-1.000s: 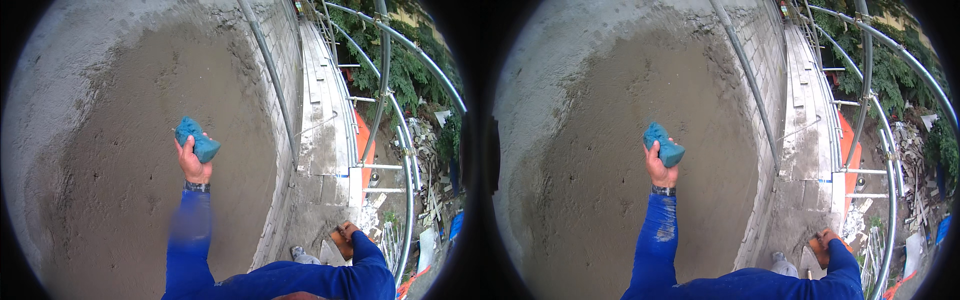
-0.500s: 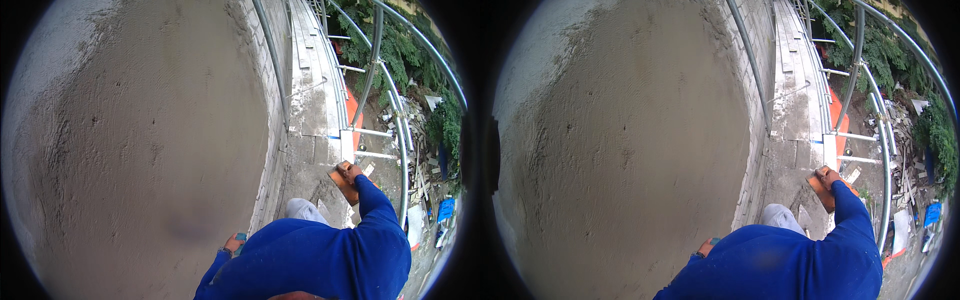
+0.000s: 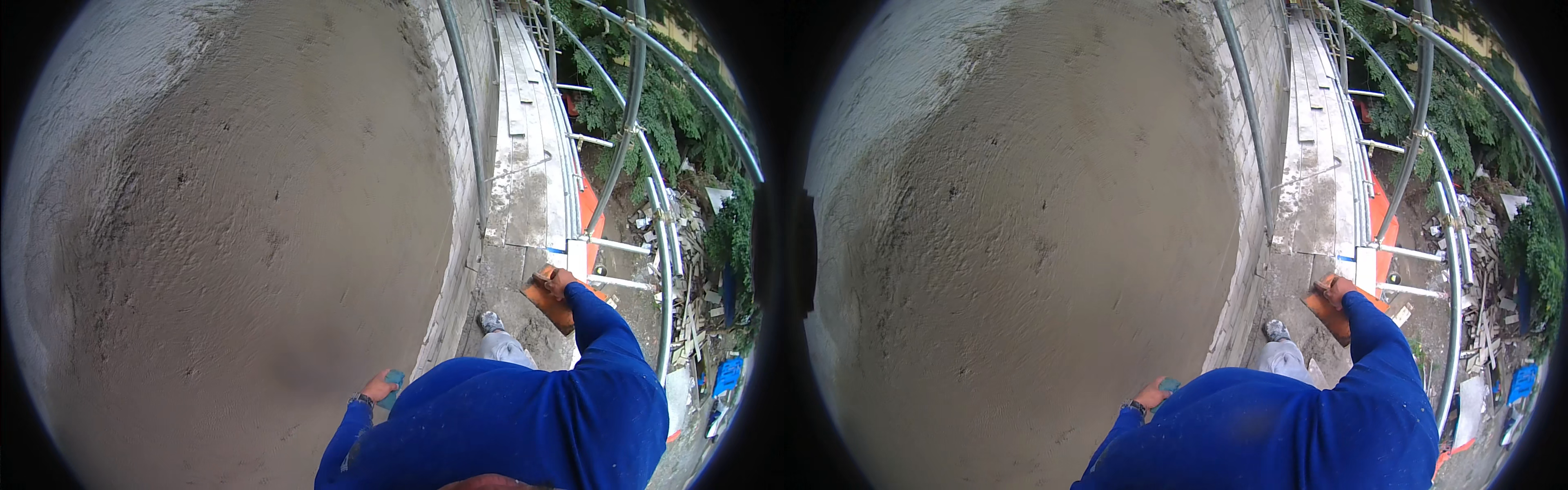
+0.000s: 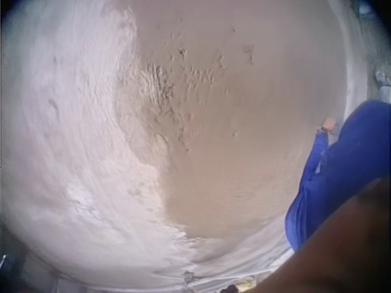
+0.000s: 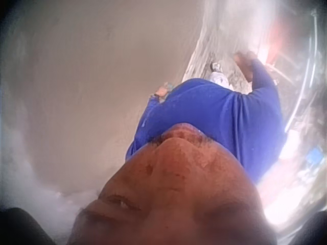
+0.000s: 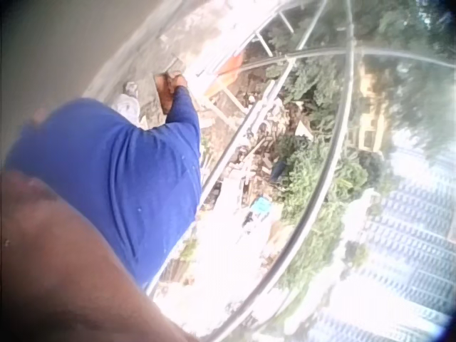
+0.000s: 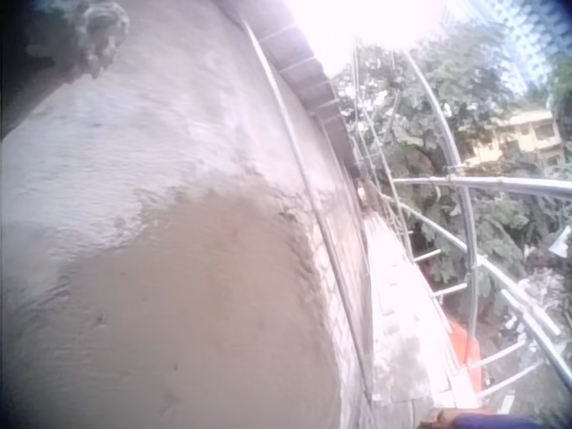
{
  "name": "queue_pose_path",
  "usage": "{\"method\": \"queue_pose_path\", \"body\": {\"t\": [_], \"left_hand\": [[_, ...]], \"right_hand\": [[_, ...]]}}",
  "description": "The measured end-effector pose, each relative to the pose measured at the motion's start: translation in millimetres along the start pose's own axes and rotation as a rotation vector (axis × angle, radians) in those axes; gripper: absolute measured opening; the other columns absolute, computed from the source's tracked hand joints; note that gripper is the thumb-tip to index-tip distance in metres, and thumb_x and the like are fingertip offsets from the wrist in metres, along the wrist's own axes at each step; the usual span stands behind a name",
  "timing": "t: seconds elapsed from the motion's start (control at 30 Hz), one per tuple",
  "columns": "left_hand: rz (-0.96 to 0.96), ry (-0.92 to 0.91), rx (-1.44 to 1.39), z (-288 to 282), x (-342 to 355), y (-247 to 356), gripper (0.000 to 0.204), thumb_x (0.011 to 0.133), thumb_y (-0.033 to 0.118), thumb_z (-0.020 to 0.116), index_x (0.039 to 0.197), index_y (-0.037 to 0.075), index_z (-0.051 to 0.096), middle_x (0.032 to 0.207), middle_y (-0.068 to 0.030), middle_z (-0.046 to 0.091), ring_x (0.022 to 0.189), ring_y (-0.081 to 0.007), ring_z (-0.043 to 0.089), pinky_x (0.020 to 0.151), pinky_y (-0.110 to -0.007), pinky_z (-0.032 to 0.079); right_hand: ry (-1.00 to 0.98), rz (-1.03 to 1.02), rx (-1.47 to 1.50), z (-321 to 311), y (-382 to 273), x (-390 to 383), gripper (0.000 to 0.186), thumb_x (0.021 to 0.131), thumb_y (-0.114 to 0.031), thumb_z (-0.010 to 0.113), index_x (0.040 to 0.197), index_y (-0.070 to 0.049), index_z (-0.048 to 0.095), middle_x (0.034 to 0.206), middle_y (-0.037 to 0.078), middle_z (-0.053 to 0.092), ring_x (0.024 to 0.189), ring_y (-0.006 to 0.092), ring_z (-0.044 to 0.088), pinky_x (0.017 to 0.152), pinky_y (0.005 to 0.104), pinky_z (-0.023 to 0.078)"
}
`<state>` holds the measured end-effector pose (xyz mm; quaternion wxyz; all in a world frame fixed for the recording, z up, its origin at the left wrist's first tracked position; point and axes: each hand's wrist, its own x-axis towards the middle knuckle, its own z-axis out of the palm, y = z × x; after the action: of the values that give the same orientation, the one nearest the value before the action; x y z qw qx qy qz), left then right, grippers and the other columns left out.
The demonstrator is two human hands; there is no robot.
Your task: The person smooths a wet plastered wall using a trowel and sponge. They repeatedly apply the trowel to flatten the surface and use the sponge to clean the tool and refine edges.
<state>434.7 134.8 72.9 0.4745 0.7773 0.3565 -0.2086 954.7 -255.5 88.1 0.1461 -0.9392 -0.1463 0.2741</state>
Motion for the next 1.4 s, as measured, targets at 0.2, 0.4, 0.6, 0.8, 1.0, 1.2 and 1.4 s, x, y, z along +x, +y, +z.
{"method": "queue_pose_path", "body": {"t": [0.2,0.4,0.6,0.8,1.0,1.2,1.4], "left_hand": [[0.435,-0.223,0.297,-57.5,71.4,219.2,0.061,0.085,0.022,0.071,0.142,0.011,0.052,0.123,-0.0141,0.067,0.114,-0.0280,0.064,0.099,-0.040,0.049],[0.854,-0.245,0.249,-137.1,111.7,420.4,0.055,0.091,0.016,0.066,0.143,0.010,0.051,0.127,-0.0090,0.063,0.112,-0.0204,0.062,0.096,-0.036,0.050],[1.033,0.881,-1.148,-174.2,83.7,476.0,0.052,0.097,0.005,0.056,0.145,0.013,0.036,0.119,-0.0091,0.057,0.098,-0.0208,0.060,0.081,-0.041,0.057],[0.645,0.384,-0.689,-132.9,153.5,448.2,0.048,0.096,0.010,0.059,0.141,0.012,0.045,0.120,-0.0104,0.058,0.103,-0.0220,0.061,0.086,-0.041,0.056],[0.421,-0.459,0.524,-121.1,229.1,469.3,0.050,0.091,0.013,0.065,0.139,0.009,0.051,0.128,-0.0134,0.062,0.119,-0.0257,0.059,0.104,-0.040,0.047],[0.739,0.484,-0.624,-166.1,236.6,551.8,0.046,0.097,0.008,0.056,0.142,0.012,0.044,0.120,-0.0129,0.059,0.103,-0.0207,0.061,0.087,-0.038,0.056],[0.585,0.534,-0.672,-161.4,204.4,519.4,0.048,0.096,0.006,0.057,0.141,0.009,0.042,0.118,-0.0114,0.059,0.102,-0.0201,0.061,0.088,-0.039,0.056]], "right_hand": [[-0.098,-0.072,0.247,-20.1,-9.1,32.4,0.040,0.095,-0.024,0.066,0.123,0.004,0.062,0.082,0.015,0.075,0.061,0.0233,0.072,0.060,0.0367,0.058],[-0.117,-0.001,0.196,-4.5,40.5,89.8,0.045,0.093,-0.028,0.070,0.124,0.003,0.062,0.084,0.016,0.074,0.066,0.0240,0.074,0.062,0.0376,0.060],[-0.296,-0.043,-0.104,1.5,99.8,160.2,0.052,0.083,-0.034,0.076,0.125,-0.003,0.066,0.101,0.015,0.076,0.095,0.0267,0.074,0.087,0.0411,0.058],[-0.202,-0.096,-0.279,33.7,152.5,271.5,0.049,0.075,-0.033,0.082,0.121,-0.024,0.069,0.099,0.009,0.073,0.106,0.0297,0.069,0.090,0.0382,0.054],[-0.093,0.015,0.263,-30.4,16.6,277.4,0.051,0.086,-0.035,0.073,0.120,0.002,0.064,0.114,0.024,0.071,0.109,0.0391,0.068,0.094,0.0431,0.054],[-0.113,0.068,0.355,-49.3,15.5,287.8,0.042,0.089,-0.030,0.072,0.122,-0.005,0.065,0.117,0.024,0.070,0.114,0.0388,0.066,0.099,0.0424,0.052],[-0.062,0.072,0.334,-3.9,34.1,309.9,0.046,0.087,-0.028,0.075,0.123,-0.002,0.064,0.108,0.026,0.071,0.099,0.0367,0.071,0.086,0.0429,0.057]]}}
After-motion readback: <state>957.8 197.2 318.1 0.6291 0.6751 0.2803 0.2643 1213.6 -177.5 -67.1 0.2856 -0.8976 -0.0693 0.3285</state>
